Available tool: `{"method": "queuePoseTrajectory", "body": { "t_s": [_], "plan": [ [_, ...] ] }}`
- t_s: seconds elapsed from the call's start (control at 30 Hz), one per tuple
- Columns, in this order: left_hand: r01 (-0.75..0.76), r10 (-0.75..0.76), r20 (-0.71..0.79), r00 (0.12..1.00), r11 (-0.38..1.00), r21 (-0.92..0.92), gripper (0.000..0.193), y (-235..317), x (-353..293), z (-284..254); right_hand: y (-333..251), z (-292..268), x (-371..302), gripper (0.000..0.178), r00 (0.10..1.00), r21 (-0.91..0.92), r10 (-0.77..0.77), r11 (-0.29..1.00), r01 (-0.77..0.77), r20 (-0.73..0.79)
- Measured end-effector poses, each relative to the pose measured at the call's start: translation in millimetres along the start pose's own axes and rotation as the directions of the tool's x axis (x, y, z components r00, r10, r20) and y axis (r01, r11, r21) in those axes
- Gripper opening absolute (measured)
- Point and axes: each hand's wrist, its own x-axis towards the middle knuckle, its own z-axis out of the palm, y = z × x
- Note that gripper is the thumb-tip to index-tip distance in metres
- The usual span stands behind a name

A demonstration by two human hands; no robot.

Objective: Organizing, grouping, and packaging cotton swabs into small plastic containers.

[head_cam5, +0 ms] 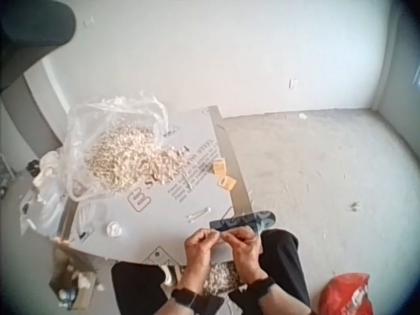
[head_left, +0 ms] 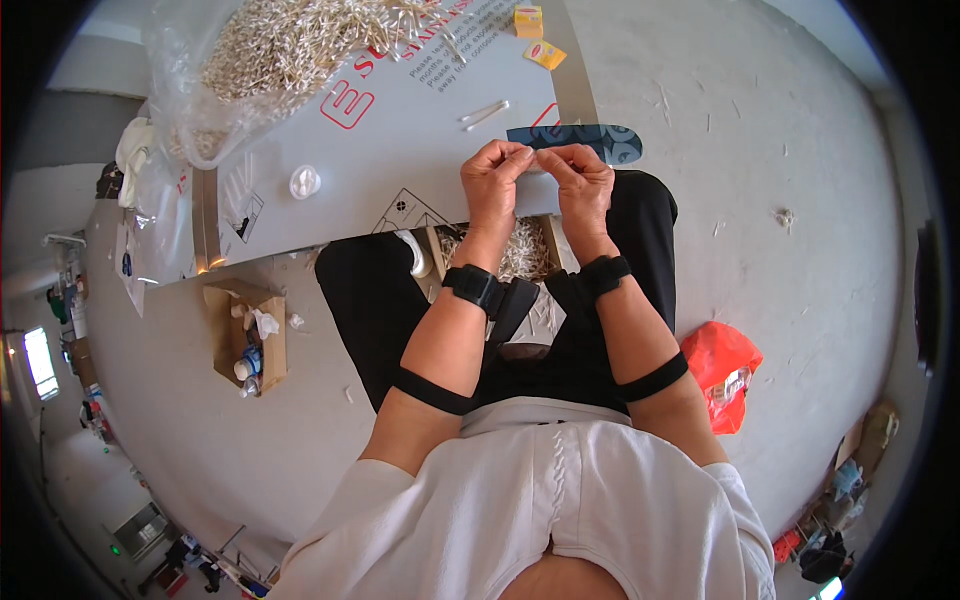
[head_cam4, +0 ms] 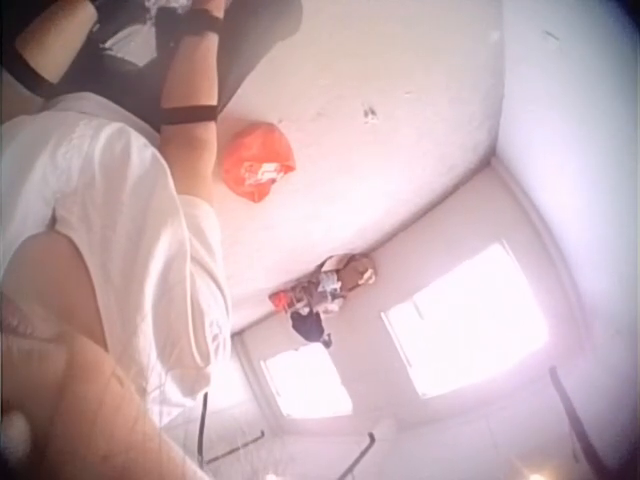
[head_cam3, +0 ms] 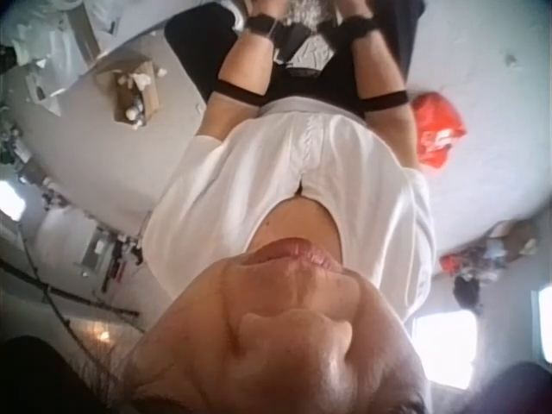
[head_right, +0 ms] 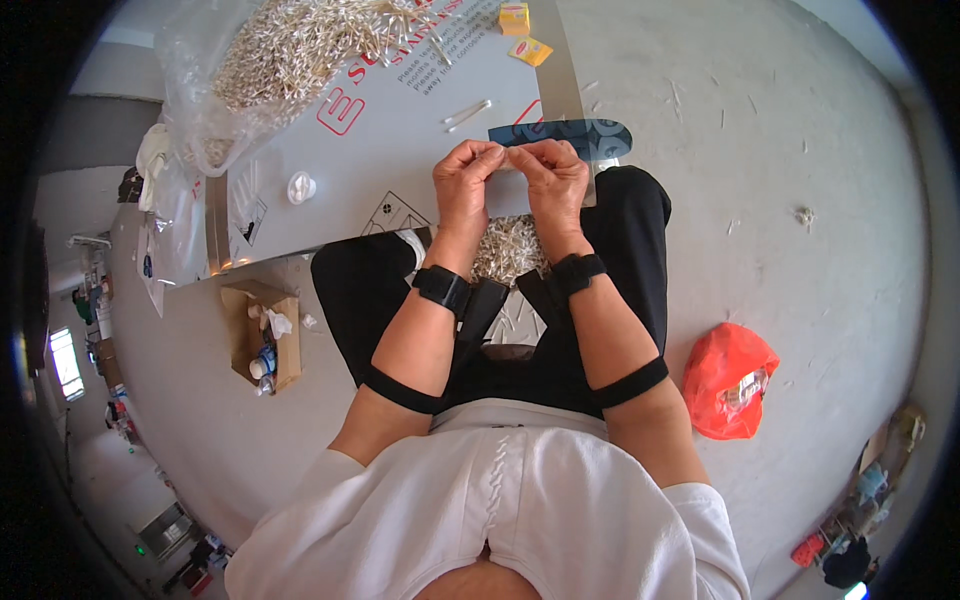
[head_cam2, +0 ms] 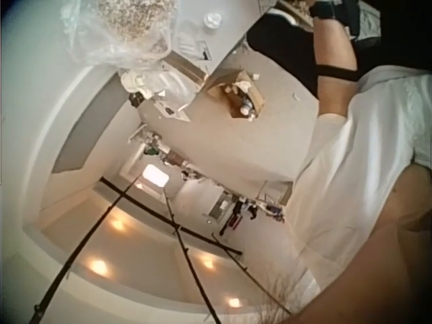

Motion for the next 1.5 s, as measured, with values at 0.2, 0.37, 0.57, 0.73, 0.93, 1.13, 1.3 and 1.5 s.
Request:
{"method": "queuePoseTrajectory", "body": {
  "t_s": [0.2,0.37,0.57,0.73,0.93,1.13,1.3,1.5],
  "plan": [
    [-0.018,0.014,0.023,1.0,0.987,0.158,0.003,4.4,-0.9,-5.0,-1.0,-7.9,4.1,0.01,0.998,0.083,0.036,0.996,-0.04,0.054],
    [-0.291,0.222,0.23,0.947,0.898,0.331,0.015,11.8,3.6,-20.9,-16.1,-20.0,5.4,0.014,0.968,-0.041,-0.116,0.991,0.129,0.223],
    [-0.6,0.534,0.327,0.78,0.489,0.633,0.017,23.3,9.4,-12.2,-36.9,-12.1,3.5,0.011,0.912,-0.345,-0.345,0.847,0.405,0.223],
    [-0.672,0.617,0.407,0.674,0.282,0.685,0.015,42.5,10.9,-5.7,-52.7,-4.4,11.2,0.006,0.907,-0.349,-0.336,0.843,0.41,0.255],
    [-0.711,0.539,0.635,0.554,-0.09,0.697,0.013,44.7,-2.5,-28.5,-43.8,2.1,4.3,0.007,0.703,-0.486,-0.611,0.52,0.703,0.363],
    [-0.694,0.382,0.65,0.657,-0.032,0.719,0.019,10.4,-39.6,-61.6,-1.7,-3.5,-30.4,0.006,0.661,-0.593,-0.37,0.293,0.75,0.653],
    [-0.673,0.34,0.624,0.704,0.038,0.739,0.023,4.9,-40.6,-68.6,-0.2,0.3,-34.4,0.007,0.681,-0.606,-0.336,0.31,0.733,0.651],
    [-0.622,0.2,0.611,0.766,-0.004,0.783,0.062,9.3,-40.0,-61.7,0.1,-0.1,-35.7,0.009,0.699,-0.629,-0.305,0.306,0.715,0.647]
  ]
}}
